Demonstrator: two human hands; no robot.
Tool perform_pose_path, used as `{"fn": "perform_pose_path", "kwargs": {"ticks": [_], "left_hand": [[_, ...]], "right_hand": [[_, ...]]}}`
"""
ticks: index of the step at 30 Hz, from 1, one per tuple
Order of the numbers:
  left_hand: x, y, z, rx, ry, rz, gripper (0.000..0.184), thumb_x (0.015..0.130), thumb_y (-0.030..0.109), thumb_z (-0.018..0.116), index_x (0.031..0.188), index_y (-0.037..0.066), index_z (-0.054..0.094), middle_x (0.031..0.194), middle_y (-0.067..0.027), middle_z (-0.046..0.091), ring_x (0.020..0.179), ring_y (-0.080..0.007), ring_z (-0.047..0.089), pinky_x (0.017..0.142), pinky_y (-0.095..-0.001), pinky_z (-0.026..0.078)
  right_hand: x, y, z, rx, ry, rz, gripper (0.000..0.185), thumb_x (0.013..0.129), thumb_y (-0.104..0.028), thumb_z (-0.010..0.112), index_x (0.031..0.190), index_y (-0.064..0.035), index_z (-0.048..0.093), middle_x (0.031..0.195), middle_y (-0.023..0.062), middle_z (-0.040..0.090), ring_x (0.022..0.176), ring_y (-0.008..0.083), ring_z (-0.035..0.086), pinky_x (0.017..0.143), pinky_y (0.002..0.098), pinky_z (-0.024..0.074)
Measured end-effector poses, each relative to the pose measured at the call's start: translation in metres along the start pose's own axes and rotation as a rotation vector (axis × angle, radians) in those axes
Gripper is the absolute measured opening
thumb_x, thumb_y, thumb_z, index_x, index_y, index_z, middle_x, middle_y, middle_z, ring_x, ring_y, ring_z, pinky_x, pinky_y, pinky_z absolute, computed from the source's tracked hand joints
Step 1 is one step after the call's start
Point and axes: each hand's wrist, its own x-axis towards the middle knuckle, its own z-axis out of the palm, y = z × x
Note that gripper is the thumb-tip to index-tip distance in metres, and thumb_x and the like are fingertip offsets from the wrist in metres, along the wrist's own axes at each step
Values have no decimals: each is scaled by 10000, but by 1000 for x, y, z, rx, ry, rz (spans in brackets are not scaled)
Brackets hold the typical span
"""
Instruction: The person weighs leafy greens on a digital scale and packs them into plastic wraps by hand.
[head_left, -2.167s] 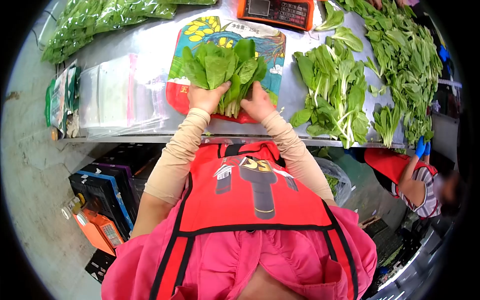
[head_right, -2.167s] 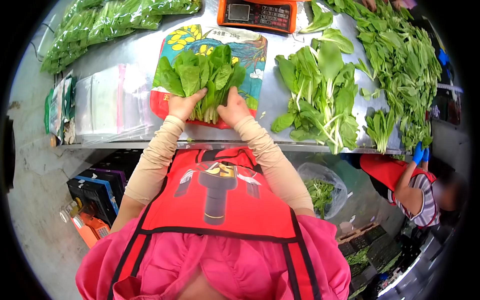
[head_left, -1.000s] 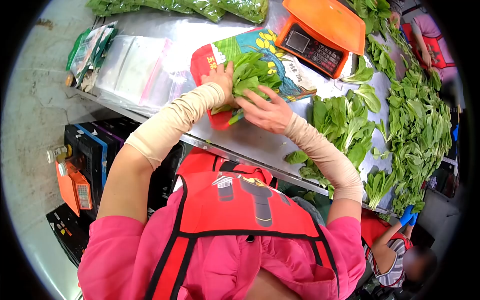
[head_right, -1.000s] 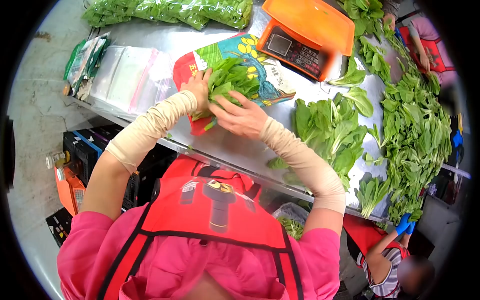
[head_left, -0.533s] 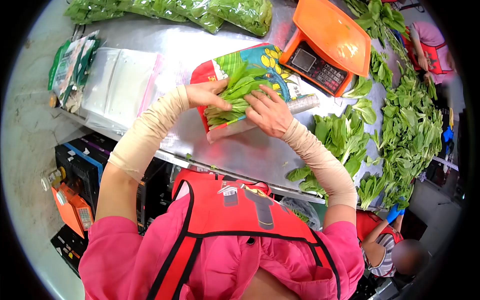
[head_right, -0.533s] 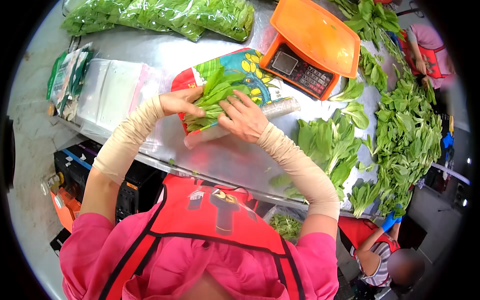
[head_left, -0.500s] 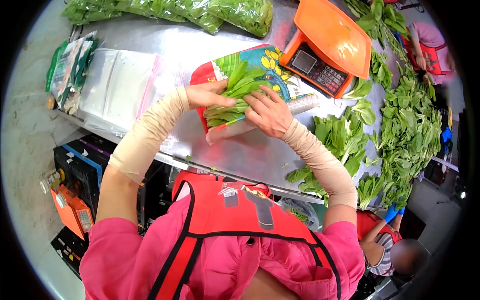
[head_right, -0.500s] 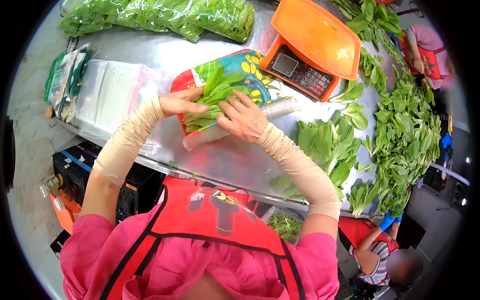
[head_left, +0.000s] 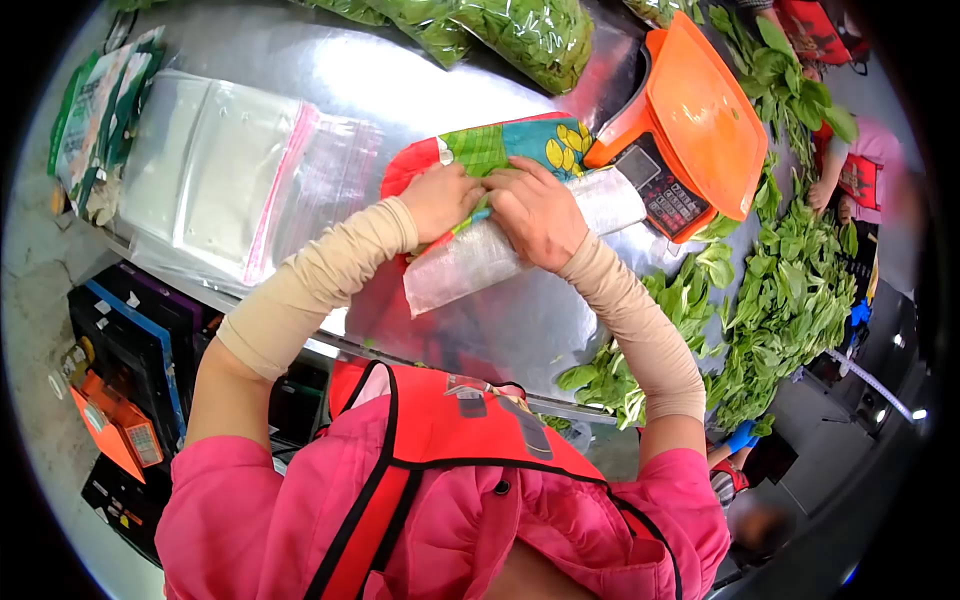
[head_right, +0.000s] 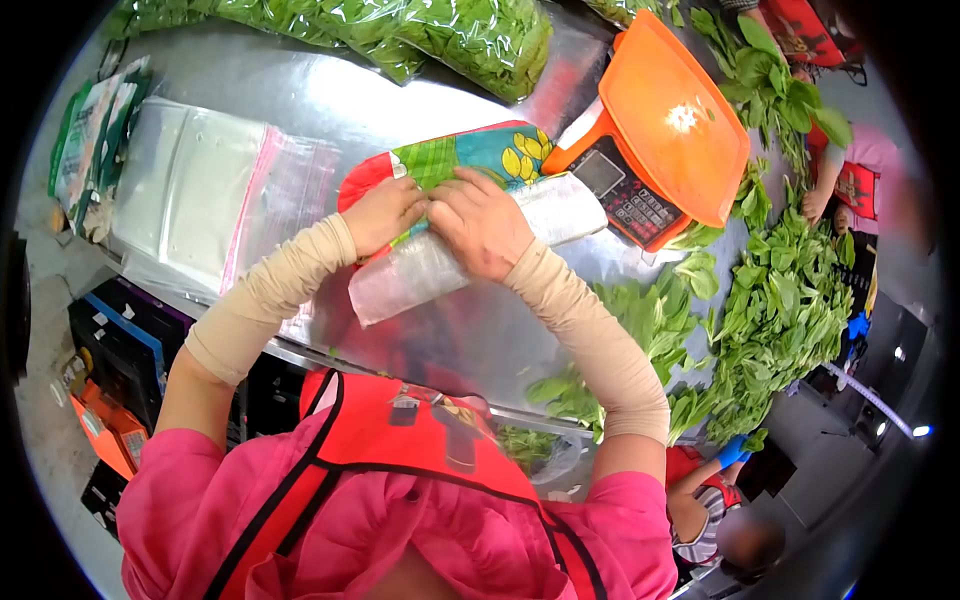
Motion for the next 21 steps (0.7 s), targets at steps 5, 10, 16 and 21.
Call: {"fn": "perform_pose_path", "kwargs": {"ticks": [5,10,16,21], "left_hand": [[3,-5,-43,-458,22,-241,283,872,212,482,956,-9,639,913,-216,638,870,-316,620,782,-401,475],[-23,58,-47,107,242,-77,471,778,251,643,1133,-33,521,1065,-229,558,1000,-349,549,857,-394,441],[-34,69,-3,378,288,-113,890,607,369,788,1253,-72,364,1240,-219,430,1137,-357,433,986,-407,350],[-38,70,0,370,326,-125,913,587,333,808,1272,-57,346,1262,-219,419,1158,-354,412,972,-400,369]], "right_hand": [[18,22,7,172,-107,194,126,831,-161,559,862,-60,489,709,122,557,727,326,563,745,413,427],[37,40,14,118,-264,268,165,818,-180,564,943,-75,541,854,96,574,869,279,539,758,389,382],[37,48,32,97,-27,243,213,784,-204,592,964,-90,582,930,49,564,884,249,506,768,381,356],[49,45,26,-88,-223,305,203,774,-267,615,885,-99,637,858,58,564,860,243,497,759,379,348]]}}
